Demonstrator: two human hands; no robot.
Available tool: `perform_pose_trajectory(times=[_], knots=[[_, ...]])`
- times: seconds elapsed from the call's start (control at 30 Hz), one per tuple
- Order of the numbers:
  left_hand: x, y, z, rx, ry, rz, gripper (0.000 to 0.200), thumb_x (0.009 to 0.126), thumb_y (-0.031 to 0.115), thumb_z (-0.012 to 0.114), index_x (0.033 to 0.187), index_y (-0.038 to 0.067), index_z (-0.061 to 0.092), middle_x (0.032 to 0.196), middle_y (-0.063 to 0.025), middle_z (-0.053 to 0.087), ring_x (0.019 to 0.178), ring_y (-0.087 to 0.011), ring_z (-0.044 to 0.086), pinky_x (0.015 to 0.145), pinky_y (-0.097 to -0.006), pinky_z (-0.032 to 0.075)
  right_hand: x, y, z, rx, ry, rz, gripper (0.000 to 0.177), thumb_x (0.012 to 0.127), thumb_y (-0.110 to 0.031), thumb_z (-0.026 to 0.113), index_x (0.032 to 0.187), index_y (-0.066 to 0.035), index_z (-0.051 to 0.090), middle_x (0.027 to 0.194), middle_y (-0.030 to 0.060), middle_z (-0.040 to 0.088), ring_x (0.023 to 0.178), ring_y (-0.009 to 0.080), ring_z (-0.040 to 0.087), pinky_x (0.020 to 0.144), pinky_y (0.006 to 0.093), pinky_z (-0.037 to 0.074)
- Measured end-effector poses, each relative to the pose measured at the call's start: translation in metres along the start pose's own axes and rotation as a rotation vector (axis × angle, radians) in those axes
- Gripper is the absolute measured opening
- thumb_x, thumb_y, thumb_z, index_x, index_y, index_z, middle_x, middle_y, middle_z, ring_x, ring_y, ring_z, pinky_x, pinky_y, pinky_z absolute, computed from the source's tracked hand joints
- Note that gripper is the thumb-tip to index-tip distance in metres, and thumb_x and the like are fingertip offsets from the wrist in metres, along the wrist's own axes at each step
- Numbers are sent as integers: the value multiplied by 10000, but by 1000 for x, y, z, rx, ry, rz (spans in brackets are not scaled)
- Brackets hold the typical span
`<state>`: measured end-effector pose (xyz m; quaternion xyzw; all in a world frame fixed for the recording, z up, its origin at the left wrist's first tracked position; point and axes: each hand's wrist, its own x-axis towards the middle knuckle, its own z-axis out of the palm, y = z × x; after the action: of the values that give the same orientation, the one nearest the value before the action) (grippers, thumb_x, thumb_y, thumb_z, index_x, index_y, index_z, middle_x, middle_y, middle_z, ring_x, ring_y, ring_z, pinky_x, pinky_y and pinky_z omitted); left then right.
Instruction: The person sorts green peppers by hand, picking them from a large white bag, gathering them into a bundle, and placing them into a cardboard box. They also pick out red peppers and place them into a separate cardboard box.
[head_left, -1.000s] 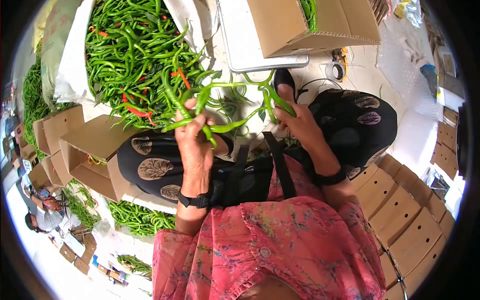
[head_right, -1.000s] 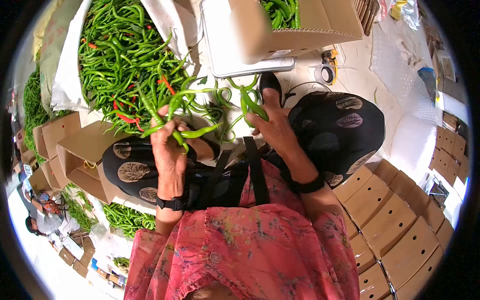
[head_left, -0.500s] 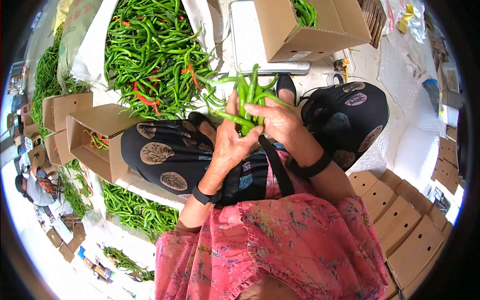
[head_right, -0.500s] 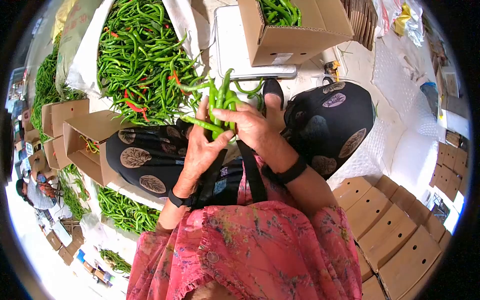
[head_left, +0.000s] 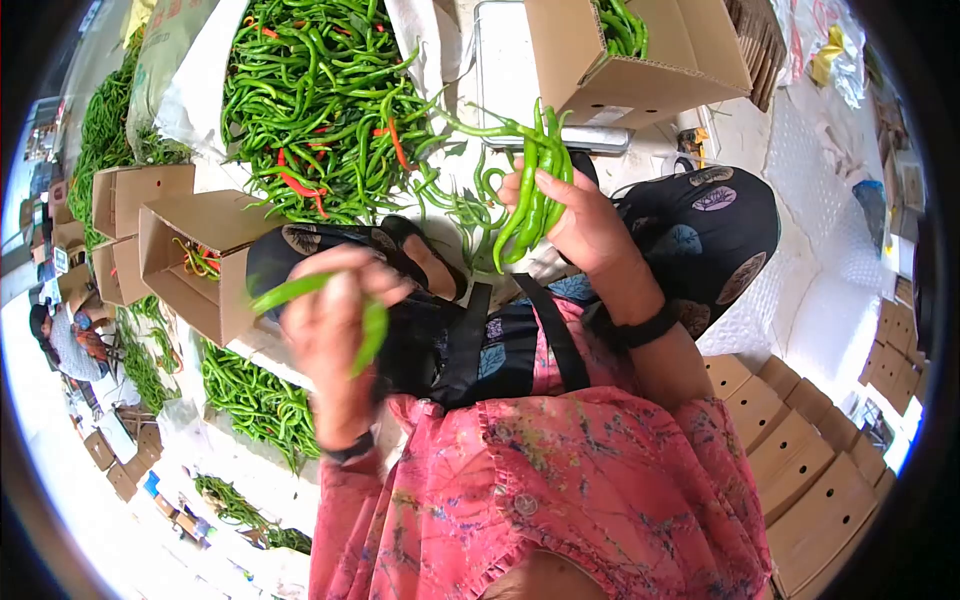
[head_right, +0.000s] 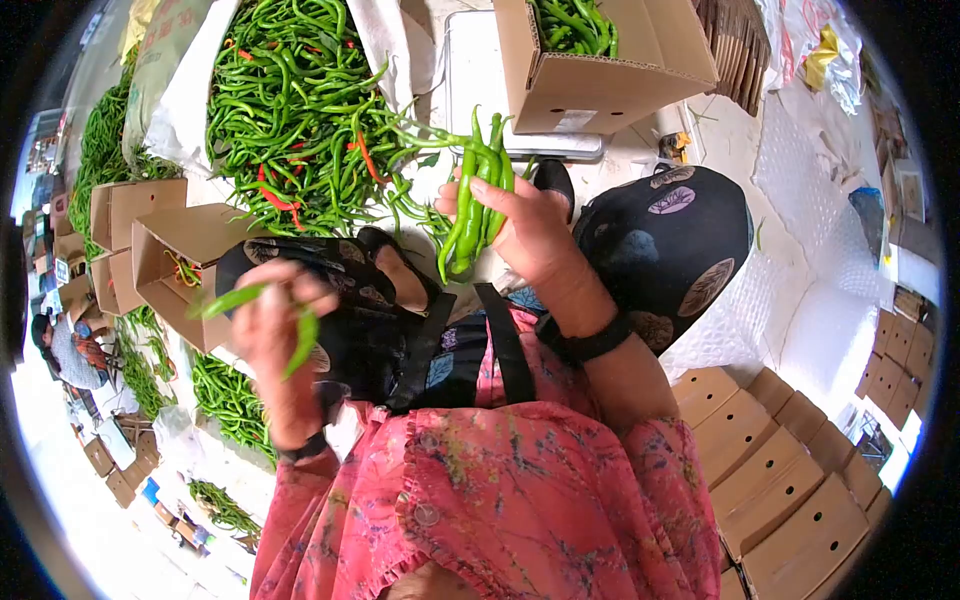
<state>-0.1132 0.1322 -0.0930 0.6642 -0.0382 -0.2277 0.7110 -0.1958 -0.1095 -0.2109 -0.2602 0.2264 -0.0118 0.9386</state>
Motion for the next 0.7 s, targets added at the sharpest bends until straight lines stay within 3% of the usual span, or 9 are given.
perform_pose_trajectory(times=[0.17, 0.23, 0.3, 0.33, 0.4, 0.43, 0.47, 0.57, 0.7], knots=[[-36, 14, -161, 554, 331, -45, 218, 971, 190, 518, 1003, 6, 629, 793, -84, 629, 707, -153, 604, 624, -303, 498, 2, -11, 4, 135, -107, 55, 367, 926, -149, 564, 1260, -10, 498, 1140, 153, 620, 1060, 263, 610, 951, 401, 468], [-69, 2, -266, 1367, 178, -415, 262, 986, 201, 507, 1059, -15, 637, 761, -101, 659, 708, -110, 631, 614, -292, 507, 3, -13, 9, 167, -158, 68, 374, 925, -151, 565, 1268, -19, 495, 1157, 148, 613, 1063, 258, 607, 940, 397, 471], [-103, -14, -303, 2125, -136, -534, 261, 982, 191, 519, 1083, -18, 636, 771, -141, 679, 692, -115, 624, 594, -309, 498, 3, -12, 12, 172, -199, 67, 386, 919, -158, 572, 1270, -20, 493, 1171, 145, 607, 1070, 258, 601, 944, 399, 468], [-98, -5, -277, 2122, -132, -533, 261, 982, 191, 519, 1083, -18, 636, 771, -141, 679, 692, -115, 624, 594, -309, 498, 2, -12, 15, 199, -190, 76, 390, 916, -161, 575, 1270, -19, 493, 1175, 144, 605, 1070, 260, 600, 945, 398, 466], [-92, 9, -228, 1537, 273, -336, 277, 974, 176, 527, 1149, -20, 618, 913, -155, 701, 777, -151, 643, 657, -299, 506, 1, -15, 23, 212, -178, 90, 400, 911, -165, 578, 1272, -17, 492, 1187, 145, 600, 1086, 263, 589, 955, 392, 452], [-93, -17, -233, 811, 362, 10, 323, 959, 165, 555, 1216, -29, 583, 1025, -142, 688, 885, -172, 645, 757, -267, 502, 0, -17, 27, 201, -182, 105, 400, 911, -165, 578, 1272, -17, 492, 1187, 145, 600, 1086, 263, 589, 955, 392, 452], [-75, 15, -166, 725, 269, -37, 341, 964, 171, 548, 1220, -54, 564, 1057, -120, 677, 977, -204, 637, 898, -323, 503, 2, -19, 31, 183, -188, 84, 400, 910, -165, 580, 1273, -19, 493, 1185, 144, 599, 1103, 262, 579, 958, 388, 448], [-47, 29, -68, 464, 166, -39, 288, 918, 73, 574, 1187, -27, 593, 1033, -133, 682, 981, -184, 644, 897, -280, 482, 3, -21, 44, 162, -207, 47, 396, 916, -149, 575, 1280, -22, 486, 1184, 141, 591, 1144, 259, 551, 976, 390, 434], [13, -8, 13, 377, -150, 21, 499, 807, 111, 721, 1256, -1, 534, 1197, -139, 616, 1109, -196, 591, 936, -311, 461, 0, -17, 60, 43, -151, -35, 371, 939, -98, 541, 1294, -17, 465, 1192, 132, 577, 1154, 257, 545, 998, 412, 431]])
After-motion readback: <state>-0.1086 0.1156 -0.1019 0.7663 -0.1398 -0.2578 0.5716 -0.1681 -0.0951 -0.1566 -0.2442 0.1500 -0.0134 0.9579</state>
